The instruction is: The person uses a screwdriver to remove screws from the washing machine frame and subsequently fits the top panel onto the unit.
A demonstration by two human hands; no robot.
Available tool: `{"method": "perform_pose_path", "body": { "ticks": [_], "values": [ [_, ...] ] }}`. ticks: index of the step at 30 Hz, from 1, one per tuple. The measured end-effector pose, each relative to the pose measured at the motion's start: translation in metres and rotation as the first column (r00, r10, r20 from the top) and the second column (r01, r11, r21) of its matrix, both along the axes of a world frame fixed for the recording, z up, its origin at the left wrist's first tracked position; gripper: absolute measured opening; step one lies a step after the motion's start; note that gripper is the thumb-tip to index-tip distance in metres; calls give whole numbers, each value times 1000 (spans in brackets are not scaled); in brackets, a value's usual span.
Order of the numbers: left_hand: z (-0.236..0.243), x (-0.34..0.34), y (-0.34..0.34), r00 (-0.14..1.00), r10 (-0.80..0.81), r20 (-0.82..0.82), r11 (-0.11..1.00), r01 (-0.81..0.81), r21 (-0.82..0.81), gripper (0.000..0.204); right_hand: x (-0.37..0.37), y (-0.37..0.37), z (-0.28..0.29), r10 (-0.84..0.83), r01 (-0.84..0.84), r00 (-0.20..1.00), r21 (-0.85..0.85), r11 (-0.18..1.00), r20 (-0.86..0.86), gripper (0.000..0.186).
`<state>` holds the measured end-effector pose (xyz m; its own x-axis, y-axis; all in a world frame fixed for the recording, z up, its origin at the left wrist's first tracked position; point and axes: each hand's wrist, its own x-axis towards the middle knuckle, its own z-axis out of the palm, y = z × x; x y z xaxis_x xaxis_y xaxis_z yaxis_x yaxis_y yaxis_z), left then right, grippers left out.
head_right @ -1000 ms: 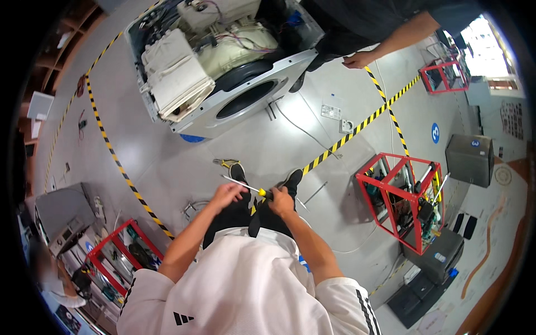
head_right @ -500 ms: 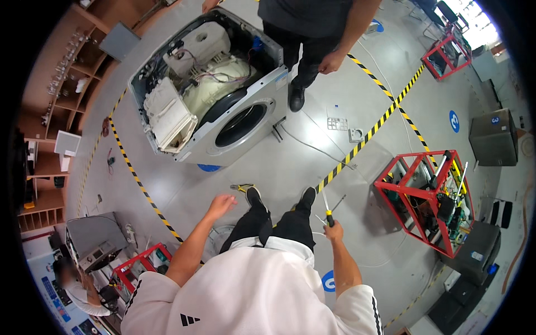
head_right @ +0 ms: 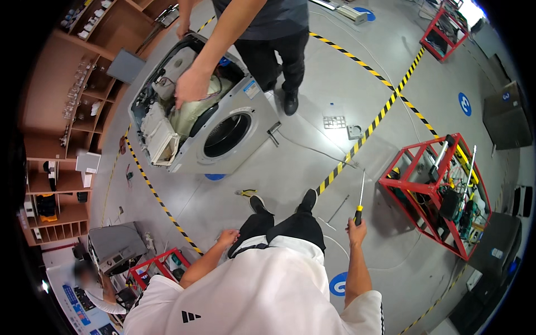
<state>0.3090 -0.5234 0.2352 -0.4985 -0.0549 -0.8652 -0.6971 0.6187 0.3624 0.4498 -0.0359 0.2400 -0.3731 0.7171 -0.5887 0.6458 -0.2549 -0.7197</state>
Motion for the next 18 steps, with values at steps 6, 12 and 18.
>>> {"method": "perform_pose_path", "body": {
  "ticks": [6, 12, 18],
  "values": [
    [10, -30, 51, 1000, -9, -1, 987, 9, 163, 26, -22, 59, 51, -153, 175, 971, 115, 978, -182, 18],
    [15, -44, 64, 999, 35, -41, 975, -26, 220, 26, -26, 63, 59, -315, 329, 924, 34, 944, -217, 19],
    [12, -27, 59, 994, 31, -101, 983, -12, 183, 30, -38, 25, 47, -15, 15, 999, 12, 1000, -33, 22]
  ]
}}
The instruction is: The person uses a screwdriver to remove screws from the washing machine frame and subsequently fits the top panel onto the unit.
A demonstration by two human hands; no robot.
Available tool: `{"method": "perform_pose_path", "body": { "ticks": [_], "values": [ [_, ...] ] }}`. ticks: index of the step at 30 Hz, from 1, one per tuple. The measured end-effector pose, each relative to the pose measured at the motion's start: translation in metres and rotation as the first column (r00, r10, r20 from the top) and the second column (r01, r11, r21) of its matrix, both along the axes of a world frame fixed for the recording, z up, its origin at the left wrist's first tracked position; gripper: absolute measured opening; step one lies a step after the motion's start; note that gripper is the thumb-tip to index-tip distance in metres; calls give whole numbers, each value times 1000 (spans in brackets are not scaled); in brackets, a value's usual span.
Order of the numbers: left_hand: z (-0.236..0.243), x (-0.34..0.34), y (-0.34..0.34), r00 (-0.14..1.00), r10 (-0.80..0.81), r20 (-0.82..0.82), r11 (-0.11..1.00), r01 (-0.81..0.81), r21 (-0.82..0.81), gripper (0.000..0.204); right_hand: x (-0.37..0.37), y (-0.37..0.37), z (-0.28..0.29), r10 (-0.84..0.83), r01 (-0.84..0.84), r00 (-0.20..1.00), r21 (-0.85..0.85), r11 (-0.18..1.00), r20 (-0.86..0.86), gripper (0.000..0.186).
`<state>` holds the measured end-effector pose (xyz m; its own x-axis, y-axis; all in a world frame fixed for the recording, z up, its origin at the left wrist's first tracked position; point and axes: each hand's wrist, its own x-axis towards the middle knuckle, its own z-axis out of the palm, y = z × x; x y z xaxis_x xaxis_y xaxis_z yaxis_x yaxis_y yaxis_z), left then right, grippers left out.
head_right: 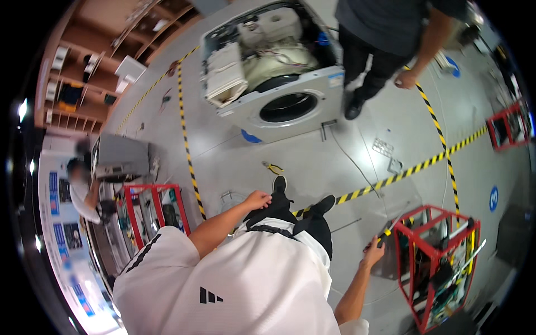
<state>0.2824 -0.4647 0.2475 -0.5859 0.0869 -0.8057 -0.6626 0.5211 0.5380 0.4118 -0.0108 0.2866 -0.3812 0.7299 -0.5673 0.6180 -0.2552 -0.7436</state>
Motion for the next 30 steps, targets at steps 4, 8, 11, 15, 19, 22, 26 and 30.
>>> {"method": "perform_pose_path", "body": {
  "ticks": [4, 8, 11, 15, 19, 22, 26, 30],
  "values": [
    [-6, 23, -44, 975, 208, -74, 977, -210, -25, 26, -67, -80, 15, 310, -328, 944, -224, 918, -113, 27],
    [-3, 26, -75, 949, 313, -21, 949, -314, -30, 26, -135, -166, 31, 665, -714, 701, -245, 656, -259, 31],
    [-9, 35, -113, 916, 401, 20, 915, -401, 39, 26, -182, -254, 44, 810, -851, 525, -176, 495, -259, 34],
    [-3, 6, -163, 864, 503, 28, 853, -501, 146, 29, -223, -358, 59, 877, -909, 414, -160, 385, -245, 34],
    [20, -78, -209, 814, 580, -43, 755, -517, 404, 34, -250, -441, 60, 885, -916, 400, -119, 382, -239, 37],
    [40, -147, -222, 779, 624, -66, 707, -526, 474, 37, -255, -482, 51, 862, -887, 460, -155, 435, -212, 37],
    [43, -205, -234, 679, 733, -27, 589, -615, 525, 36, -258, -518, 50, 851, -866, 499, -131, 482, -166, 37],
    [38, -230, -242, 733, 679, -41, 627, -550, 552, 30, -260, -538, 48, 882, -886, 463, -23, 463, -87, 38]
  ]
}}
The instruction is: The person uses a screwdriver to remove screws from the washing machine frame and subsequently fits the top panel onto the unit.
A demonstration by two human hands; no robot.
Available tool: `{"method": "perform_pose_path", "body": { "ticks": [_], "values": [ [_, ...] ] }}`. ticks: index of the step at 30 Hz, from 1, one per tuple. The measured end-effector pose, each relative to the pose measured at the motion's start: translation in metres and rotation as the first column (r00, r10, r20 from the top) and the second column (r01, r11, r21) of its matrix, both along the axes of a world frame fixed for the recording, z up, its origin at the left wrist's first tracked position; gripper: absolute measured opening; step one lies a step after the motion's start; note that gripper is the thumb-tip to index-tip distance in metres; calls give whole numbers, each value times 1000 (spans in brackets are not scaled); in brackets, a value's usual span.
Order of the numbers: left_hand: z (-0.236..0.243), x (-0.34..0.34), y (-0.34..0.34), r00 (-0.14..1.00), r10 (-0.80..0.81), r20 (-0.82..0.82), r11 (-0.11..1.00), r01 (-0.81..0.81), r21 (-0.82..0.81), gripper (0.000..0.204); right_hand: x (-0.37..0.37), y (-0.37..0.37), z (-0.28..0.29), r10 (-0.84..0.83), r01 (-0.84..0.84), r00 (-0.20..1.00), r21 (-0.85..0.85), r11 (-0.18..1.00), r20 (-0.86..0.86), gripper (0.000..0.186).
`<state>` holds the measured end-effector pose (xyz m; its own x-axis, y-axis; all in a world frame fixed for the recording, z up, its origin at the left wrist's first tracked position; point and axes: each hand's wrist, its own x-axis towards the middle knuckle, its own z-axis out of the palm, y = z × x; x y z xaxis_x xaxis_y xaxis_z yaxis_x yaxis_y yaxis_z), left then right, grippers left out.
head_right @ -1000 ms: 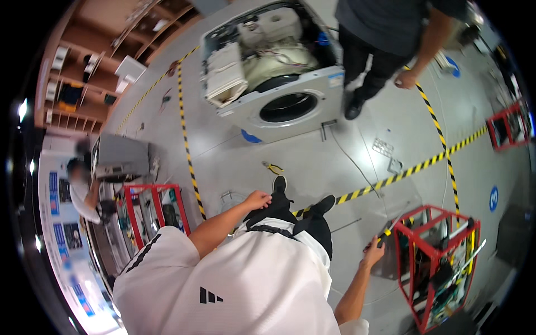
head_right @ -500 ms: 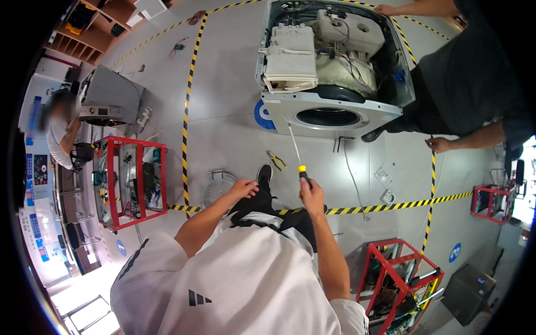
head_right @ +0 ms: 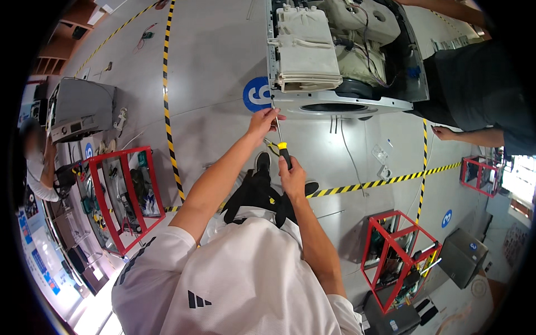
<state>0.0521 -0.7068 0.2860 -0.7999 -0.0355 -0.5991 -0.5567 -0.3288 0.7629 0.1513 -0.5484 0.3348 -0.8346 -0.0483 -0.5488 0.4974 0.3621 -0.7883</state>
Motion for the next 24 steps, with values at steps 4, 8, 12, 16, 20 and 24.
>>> {"method": "perform_pose_path", "body": {
  "ticks": [4, 8, 12, 16, 20, 24],
  "values": [
    [-4, -14, 0, 999, 37, 0, 999, -37, -7, 28, -6, -9, -7, -8, 8, 1000, 36, 999, 17, 39],
    [-12, -23, -3, 999, 40, -3, 999, -40, -30, 27, -13, -17, -12, -19, 17, 999, 62, 998, 30, 40],
    [-16, -26, -11, 999, -28, 42, 998, 30, -48, 23, -17, -18, -16, 9, -13, 999, 103, 995, 39, 40],
    [-11, -31, -8, 1000, -13, 12, 998, 14, -59, 25, -18, -17, -17, 4, -8, 999, 87, 996, 45, 40],
    [-12, -33, -9, 1000, 4, 23, 998, -3, -63, 27, -21, -17, -16, 12, -15, 999, 73, 997, 37, 40],
    [-17, -32, -9, 999, 0, 35, 998, 2, -68, 26, -23, -15, -17, 18, -22, 998, 64, 998, 64, 40]
  ]
}}
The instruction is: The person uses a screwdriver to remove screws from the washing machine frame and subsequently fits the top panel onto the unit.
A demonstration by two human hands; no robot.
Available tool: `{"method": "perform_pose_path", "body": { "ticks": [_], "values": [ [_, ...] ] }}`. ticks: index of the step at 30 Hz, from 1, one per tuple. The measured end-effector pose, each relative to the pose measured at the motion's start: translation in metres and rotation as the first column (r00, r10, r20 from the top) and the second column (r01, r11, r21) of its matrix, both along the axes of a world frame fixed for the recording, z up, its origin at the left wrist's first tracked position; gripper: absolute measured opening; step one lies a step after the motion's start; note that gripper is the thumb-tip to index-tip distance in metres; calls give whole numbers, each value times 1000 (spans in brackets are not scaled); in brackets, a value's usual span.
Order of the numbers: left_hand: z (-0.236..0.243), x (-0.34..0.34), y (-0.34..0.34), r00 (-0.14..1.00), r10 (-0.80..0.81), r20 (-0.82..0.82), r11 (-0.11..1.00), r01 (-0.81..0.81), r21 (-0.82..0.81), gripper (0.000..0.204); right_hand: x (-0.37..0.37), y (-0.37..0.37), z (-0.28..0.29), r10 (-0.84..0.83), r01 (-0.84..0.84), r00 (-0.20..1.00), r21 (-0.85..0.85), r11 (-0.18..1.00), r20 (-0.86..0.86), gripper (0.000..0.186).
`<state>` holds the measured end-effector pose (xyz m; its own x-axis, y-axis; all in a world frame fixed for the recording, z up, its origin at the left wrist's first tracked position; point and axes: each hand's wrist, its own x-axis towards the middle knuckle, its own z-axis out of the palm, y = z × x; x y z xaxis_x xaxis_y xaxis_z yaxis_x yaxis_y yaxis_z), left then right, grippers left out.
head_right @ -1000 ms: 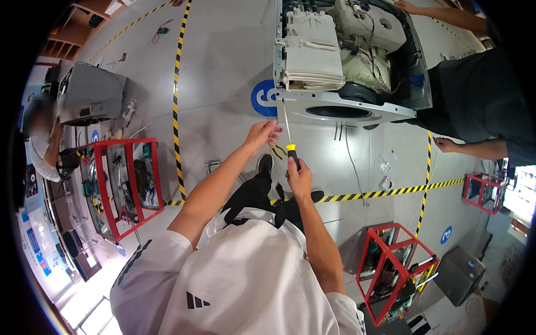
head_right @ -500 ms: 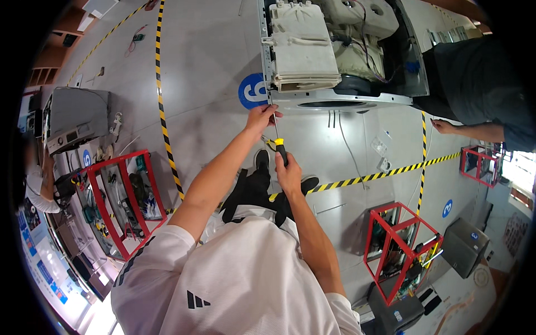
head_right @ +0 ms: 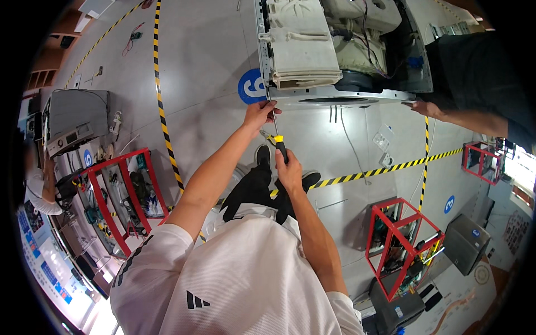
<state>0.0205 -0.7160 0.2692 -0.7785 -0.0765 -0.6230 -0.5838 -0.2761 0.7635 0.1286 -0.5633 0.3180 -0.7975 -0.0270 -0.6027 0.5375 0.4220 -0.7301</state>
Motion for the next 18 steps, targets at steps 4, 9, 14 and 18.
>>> {"method": "perform_pose_path", "body": {
  "ticks": [4, 9, 14, 18],
  "values": [
    [2, -1, 4, 1000, 3, -5, 1000, -3, 0, 26, 3, 2, -6, -20, 21, 1000, -16, 1000, 11, 39],
    [0, -1, 4, 1000, 10, -8, 1000, -10, -1, 25, 1, 2, -9, -27, 28, 999, -31, 999, 38, 39],
    [-2, -2, 5, 1000, 16, -25, 1000, -16, -18, 25, 4, -3, -15, 0, 9, 994, 82, 997, -109, 40],
    [-7, -3, 3, 1000, -12, -15, 1000, 12, -24, 23, 7, -5, -17, -39, 39, 999, -26, 999, 15, 38]
  ]
}}
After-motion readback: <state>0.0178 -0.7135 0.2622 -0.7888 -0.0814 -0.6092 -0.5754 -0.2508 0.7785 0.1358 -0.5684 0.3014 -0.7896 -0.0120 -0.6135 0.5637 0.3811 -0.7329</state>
